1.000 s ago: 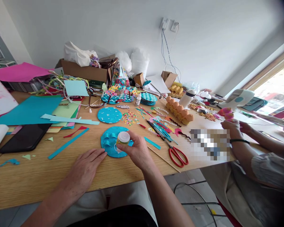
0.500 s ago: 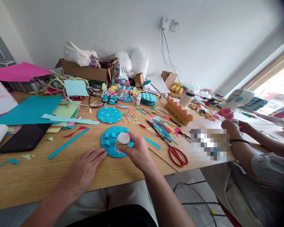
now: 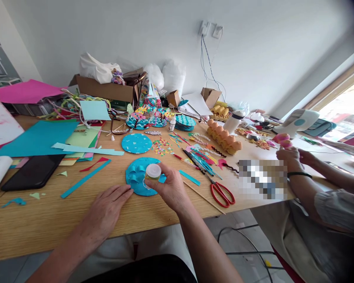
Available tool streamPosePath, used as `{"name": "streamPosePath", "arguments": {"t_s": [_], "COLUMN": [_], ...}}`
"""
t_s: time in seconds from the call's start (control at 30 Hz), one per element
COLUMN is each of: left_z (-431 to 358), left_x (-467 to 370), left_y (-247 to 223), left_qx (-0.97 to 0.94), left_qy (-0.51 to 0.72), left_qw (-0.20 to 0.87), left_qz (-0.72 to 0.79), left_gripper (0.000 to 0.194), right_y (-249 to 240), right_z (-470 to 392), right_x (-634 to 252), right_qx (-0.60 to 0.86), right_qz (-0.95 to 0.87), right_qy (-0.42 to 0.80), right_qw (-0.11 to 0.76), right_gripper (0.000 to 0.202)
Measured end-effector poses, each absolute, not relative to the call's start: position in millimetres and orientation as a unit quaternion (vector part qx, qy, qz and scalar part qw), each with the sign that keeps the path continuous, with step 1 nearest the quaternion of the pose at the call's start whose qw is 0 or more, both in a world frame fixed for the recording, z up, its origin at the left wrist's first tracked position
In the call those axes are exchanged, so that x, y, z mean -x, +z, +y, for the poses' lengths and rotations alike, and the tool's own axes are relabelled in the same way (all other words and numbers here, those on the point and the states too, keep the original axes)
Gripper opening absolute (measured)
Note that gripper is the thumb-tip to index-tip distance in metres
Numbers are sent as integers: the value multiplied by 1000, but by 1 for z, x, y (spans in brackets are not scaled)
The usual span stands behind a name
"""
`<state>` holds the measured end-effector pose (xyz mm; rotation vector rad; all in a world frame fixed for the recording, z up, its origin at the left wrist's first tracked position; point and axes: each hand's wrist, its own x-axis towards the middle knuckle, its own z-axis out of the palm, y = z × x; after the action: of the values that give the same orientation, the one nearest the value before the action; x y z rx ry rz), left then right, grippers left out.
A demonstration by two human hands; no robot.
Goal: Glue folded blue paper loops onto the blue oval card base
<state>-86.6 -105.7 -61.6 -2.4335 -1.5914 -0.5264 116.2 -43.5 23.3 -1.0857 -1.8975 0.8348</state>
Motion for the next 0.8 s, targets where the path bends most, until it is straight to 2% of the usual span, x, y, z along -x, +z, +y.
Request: {"name": "streamPosePath", "arguments": {"t_s": [0.6,0.8], "left_z": [-107,-106], "left_x": [85,86], "left_y": [-52,-54], "left_qx": [830,829], "left_qy": [-154,-150], "left_qw": [99,78], "left_qz": [-527,-533], "left_gripper": [52,53], "right_y": [24,25], "right_z": [-44,-44], "right_x": [-117,-116], "right_qx": [420,434], "right_qz": [-730,-742], "right_qy": [348,332], "right_qw": [412,388], "right_gripper": [12,12]}}
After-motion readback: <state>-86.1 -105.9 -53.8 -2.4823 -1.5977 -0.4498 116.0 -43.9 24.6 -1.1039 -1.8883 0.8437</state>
